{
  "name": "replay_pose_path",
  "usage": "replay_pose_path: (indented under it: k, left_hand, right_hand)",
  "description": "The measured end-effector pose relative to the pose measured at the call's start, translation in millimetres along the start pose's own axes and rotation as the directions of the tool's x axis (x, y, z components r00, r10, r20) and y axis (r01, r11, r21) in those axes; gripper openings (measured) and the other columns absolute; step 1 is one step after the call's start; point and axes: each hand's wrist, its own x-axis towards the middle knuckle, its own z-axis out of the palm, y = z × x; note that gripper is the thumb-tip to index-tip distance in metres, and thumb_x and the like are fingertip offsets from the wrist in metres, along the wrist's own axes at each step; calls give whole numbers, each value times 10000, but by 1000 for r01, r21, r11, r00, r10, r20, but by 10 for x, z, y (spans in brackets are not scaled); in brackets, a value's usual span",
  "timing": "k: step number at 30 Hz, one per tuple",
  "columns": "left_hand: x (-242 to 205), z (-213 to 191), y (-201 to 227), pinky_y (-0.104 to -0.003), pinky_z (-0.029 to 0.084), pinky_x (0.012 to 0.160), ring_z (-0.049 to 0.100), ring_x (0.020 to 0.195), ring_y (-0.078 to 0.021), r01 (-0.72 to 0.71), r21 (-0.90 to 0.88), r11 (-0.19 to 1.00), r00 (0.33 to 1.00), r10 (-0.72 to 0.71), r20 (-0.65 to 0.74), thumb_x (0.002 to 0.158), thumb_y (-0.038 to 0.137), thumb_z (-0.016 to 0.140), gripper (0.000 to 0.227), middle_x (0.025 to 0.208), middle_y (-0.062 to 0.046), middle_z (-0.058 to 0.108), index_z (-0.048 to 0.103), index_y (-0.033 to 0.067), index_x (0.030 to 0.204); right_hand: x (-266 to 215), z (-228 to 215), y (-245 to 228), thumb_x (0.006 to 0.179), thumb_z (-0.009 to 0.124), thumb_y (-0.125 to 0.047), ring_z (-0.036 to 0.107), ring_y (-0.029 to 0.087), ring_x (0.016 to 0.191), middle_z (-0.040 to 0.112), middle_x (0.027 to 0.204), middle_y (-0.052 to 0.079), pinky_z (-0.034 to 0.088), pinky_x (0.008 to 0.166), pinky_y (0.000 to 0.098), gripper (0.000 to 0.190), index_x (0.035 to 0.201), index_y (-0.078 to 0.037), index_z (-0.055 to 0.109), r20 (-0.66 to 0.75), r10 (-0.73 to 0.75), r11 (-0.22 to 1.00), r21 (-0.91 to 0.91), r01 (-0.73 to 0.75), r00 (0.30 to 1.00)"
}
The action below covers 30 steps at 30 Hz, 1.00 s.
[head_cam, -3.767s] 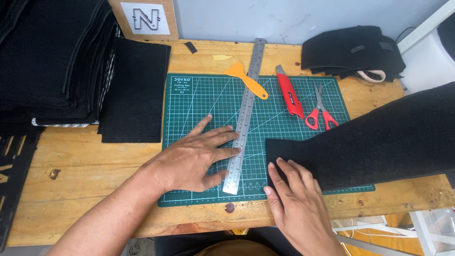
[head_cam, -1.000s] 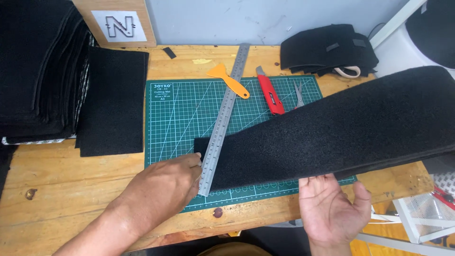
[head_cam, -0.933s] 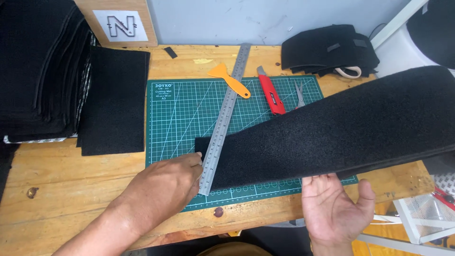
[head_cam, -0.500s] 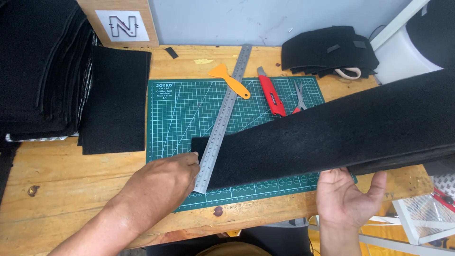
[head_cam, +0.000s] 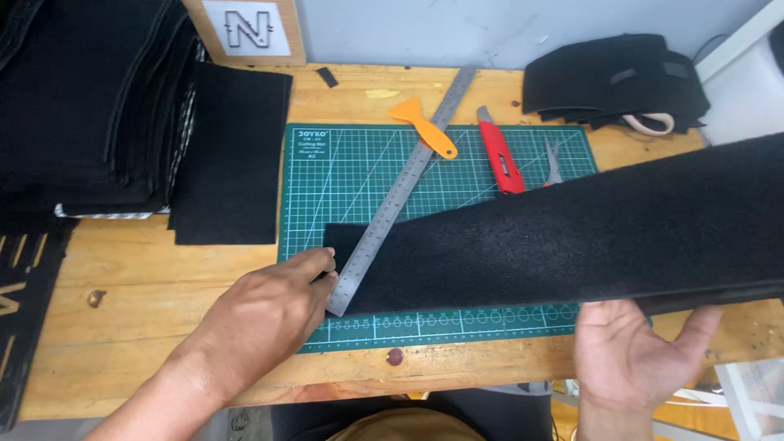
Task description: The person measures a piece of black fabric on a green cutting mat using a metal ruler and a red utility knife. They then use red scissors to cut the fabric along the marked line and place the cut piece aside.
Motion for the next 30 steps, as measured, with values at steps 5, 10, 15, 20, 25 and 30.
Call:
replay_pose_path:
  k: [5, 10, 15, 20, 25, 30]
  left_hand:
    - [-68, -42, -1, -387, 574, 928, 629, 1298, -232, -75, 4, 997, 993, 75, -88, 959, 89, 533, 130, 1206, -75, 632, 651, 67, 1010]
    - [-158, -87, -22, -425, 569, 961, 635, 1265, -291, -78, -46, 996, 988, 71, -139, 977, 87, 562, 187, 1259, -119, 644, 703, 25, 1082]
    - [-231, -139, -74, -415, 516, 1054, 600, 1312, -327, -140, -75, 987, 981, 128, -146, 939, 62, 588, 208, 1272, -173, 638, 672, 1, 1119]
    - [-322, -221, -60, -415, 532, 1025, 616, 1294, -324, -144, -60, 988, 973, 131, -188, 944, 14, 566, 197, 1241, -164, 638, 656, -5, 1118]
    - [-427, -186, -102, -418, 567, 967, 617, 1293, -312, -107, -67, 992, 978, 93, -186, 940, 35, 617, 216, 1277, -156, 636, 683, -27, 1136]
    - [-452, -196, -127, -402, 564, 956, 616, 1296, -304, -115, -63, 991, 973, 100, -208, 933, 18, 608, 211, 1269, -152, 629, 679, -23, 1127]
  right_hand:
    - [124, -59, -133, 791, 744, -183, 618, 393, 1410, 704, 1394, 280, 446, 1219, 550, 625, 1347, 97, 680, -53, -118, 985, -132, 111, 992]
    - [163, -51, -169, 688, 798, -165, 700, 404, 1291, 743, 1299, 294, 581, 1053, 510, 698, 1311, 109, 641, -127, -207, 965, -191, 181, 970]
    - [32, 41, 5, 674, 823, -54, 569, 467, 1460, 646, 1473, 355, 420, 1260, 603, 820, 1427, 184, 601, -3, -194, 965, -181, 190, 981]
    - [42, 77, 17, 691, 796, 41, 526, 511, 1509, 604, 1528, 398, 389, 1286, 630, 794, 1438, 219, 595, 33, -149, 979, -135, 152, 988]
    - [184, -51, -159, 760, 666, 90, 461, 569, 1486, 518, 1544, 482, 348, 1238, 678, 773, 1481, 305, 489, 46, -151, 987, -53, 153, 987]
    - [372, -253, -400, 879, 622, 21, 551, 501, 1548, 616, 1577, 413, 407, 1344, 608, 616, 1451, 248, 618, 70, -186, 946, -257, 198, 980]
